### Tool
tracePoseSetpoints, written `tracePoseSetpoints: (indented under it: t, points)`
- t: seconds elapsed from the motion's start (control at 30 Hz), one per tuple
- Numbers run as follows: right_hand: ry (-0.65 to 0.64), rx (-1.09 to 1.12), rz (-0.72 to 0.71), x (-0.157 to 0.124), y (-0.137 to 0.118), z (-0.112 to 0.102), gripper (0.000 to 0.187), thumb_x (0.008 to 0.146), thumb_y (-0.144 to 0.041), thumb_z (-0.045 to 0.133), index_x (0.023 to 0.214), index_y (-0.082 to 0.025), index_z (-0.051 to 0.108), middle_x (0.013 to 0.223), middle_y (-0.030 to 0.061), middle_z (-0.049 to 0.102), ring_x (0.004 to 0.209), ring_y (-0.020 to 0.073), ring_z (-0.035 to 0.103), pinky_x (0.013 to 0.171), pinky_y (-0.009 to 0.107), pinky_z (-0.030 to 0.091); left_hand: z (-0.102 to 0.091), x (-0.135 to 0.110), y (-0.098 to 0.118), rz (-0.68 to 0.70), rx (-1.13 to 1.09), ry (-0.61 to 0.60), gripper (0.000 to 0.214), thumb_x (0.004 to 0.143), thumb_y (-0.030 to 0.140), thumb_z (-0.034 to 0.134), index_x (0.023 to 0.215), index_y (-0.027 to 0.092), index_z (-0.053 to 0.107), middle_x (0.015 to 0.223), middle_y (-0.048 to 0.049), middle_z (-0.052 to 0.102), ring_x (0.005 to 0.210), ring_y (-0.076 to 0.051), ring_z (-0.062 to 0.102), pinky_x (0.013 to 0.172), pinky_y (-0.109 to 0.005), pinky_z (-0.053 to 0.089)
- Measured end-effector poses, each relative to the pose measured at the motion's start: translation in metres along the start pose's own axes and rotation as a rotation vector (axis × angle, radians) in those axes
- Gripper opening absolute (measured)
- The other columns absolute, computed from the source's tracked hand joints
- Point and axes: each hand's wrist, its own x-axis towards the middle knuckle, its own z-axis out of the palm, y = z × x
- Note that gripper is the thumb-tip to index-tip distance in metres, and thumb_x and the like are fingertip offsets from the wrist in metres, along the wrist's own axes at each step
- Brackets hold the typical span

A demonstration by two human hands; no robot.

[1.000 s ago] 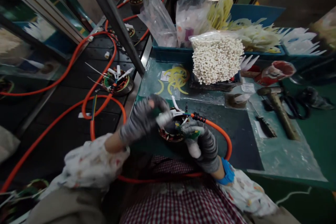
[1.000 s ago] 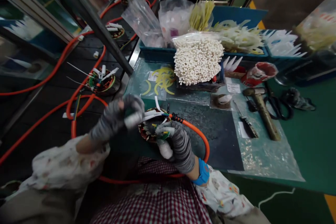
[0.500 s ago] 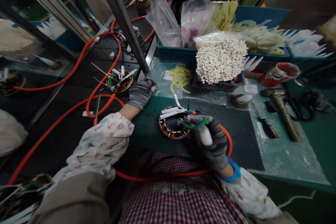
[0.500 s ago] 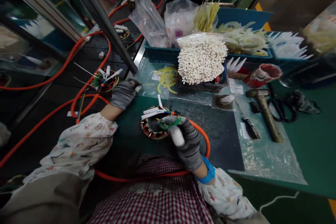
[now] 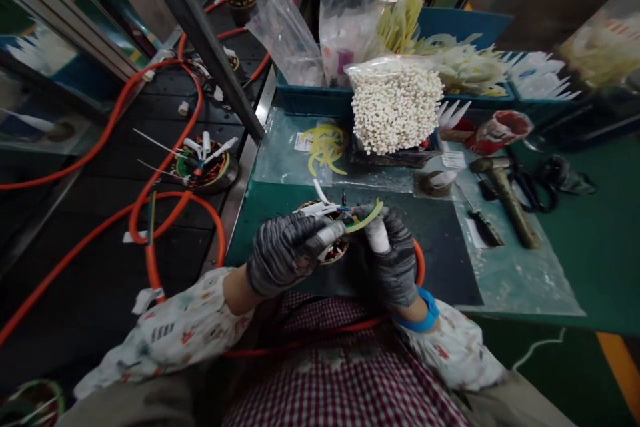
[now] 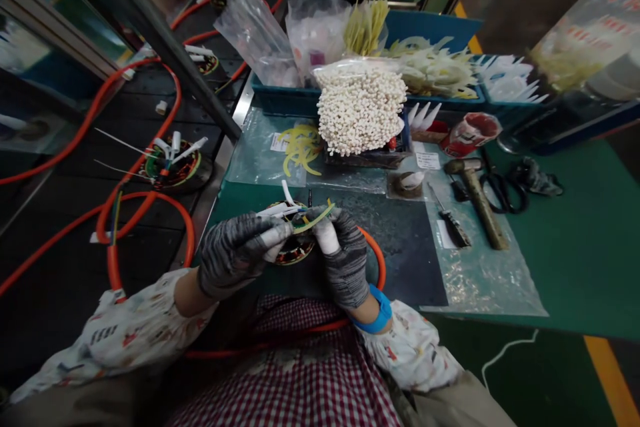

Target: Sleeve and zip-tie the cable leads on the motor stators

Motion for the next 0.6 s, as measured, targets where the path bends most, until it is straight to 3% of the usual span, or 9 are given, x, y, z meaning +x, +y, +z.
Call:
tracePoseSetpoints:
  t: [0.13, 0.3, 0.37, 0.43, 0.5, 0.53, 0.6]
  points:
    - [-0.016, -0.021, 0.006, -0.006, 0.007, -0.008, 0.033, 0.104, -0.061, 0.081, 0.106, -0.029, 0.086, 0.104, 0.0027, 0.092, 0.095, 0.0263, 0.087, 0.088, 0.041, 0.074, 0.0, -0.003, -0.005, 0.05, -0.04, -0.065, 0.032, 0.114, 0.028, 0.064, 0.141, 0.032, 0.081, 0.119, -0.006, 0.09, 0.106, -0.022, 0.088, 0.094, -0.03, 0.071]
    - [-0.01, -0.06, -0.055, -0.015, 0.015, -0.014, 0.033, 0.108, -0.061, 0.076, 0.108, -0.029, 0.083, 0.105, 0.0036, 0.092, 0.095, 0.0269, 0.087, 0.09, 0.043, 0.075, -0.001, -0.002, 0.0, -0.042, -0.26, -0.17, 0.027, 0.115, 0.033, 0.062, 0.126, 0.029, 0.086, 0.115, -0.0059, 0.09, 0.109, -0.022, 0.088, 0.096, -0.03, 0.07]
    - [-0.016, -0.054, -0.097, -0.016, 0.017, -0.014, 0.035, 0.111, -0.063, 0.07, 0.105, -0.029, 0.08, 0.099, 0.0025, 0.09, 0.09, 0.0256, 0.086, 0.088, 0.043, 0.074, -0.004, -0.006, -0.006, -0.133, -0.295, -0.174, 0.024, 0.114, 0.041, 0.065, 0.117, 0.031, 0.087, 0.107, -0.0042, 0.09, 0.101, -0.021, 0.088, 0.089, -0.03, 0.07]
    - [-0.027, -0.019, -0.156, -0.015, 0.017, -0.016, 0.038, 0.114, -0.065, 0.063, 0.106, -0.031, 0.079, 0.095, 0.0007, 0.089, 0.084, 0.0241, 0.085, 0.085, 0.041, 0.074, -0.005, -0.01, -0.019, -0.281, -0.252, -0.073, 0.027, 0.109, 0.05, 0.074, 0.122, 0.028, 0.084, 0.114, -0.0069, 0.089, 0.102, -0.024, 0.087, 0.087, -0.034, 0.071]
    - [-0.106, -0.027, -0.198, -0.012, 0.012, -0.019, 0.034, 0.116, -0.062, 0.062, 0.112, -0.034, 0.081, 0.098, -0.0007, 0.089, 0.085, 0.0236, 0.085, 0.085, 0.041, 0.073, -0.001, -0.01, -0.041, -0.459, -0.236, -0.051, 0.055, 0.1, 0.059, 0.083, 0.14, 0.022, 0.077, 0.131, -0.0141, 0.085, 0.109, -0.029, 0.086, 0.088, -0.042, 0.073]
    - [-0.189, -0.062, -0.221, -0.01, 0.008, -0.02, 0.03, 0.116, -0.059, 0.063, 0.116, -0.035, 0.082, 0.101, -0.0007, 0.089, 0.089, 0.0241, 0.086, 0.088, 0.041, 0.073, 0.003, -0.008, -0.053, -0.541, -0.279, -0.121, 0.072, 0.095, 0.065, 0.087, 0.148, 0.02, 0.072, 0.138, -0.0174, 0.083, 0.111, -0.032, 0.085, 0.089, -0.045, 0.073]
    - [-0.385, -0.188, -0.299, -0.006, -0.001, -0.018, 0.026, 0.117, -0.053, 0.065, 0.122, -0.036, 0.085, 0.108, 0.0009, 0.09, 0.097, 0.0258, 0.087, 0.093, 0.041, 0.072, 0.014, 0.001, -0.076, -0.647, -0.479, -0.381, 0.081, 0.088, 0.07, 0.09, 0.147, 0.018, 0.072, 0.134, -0.0182, 0.084, 0.113, -0.035, 0.085, 0.095, -0.049, 0.073]
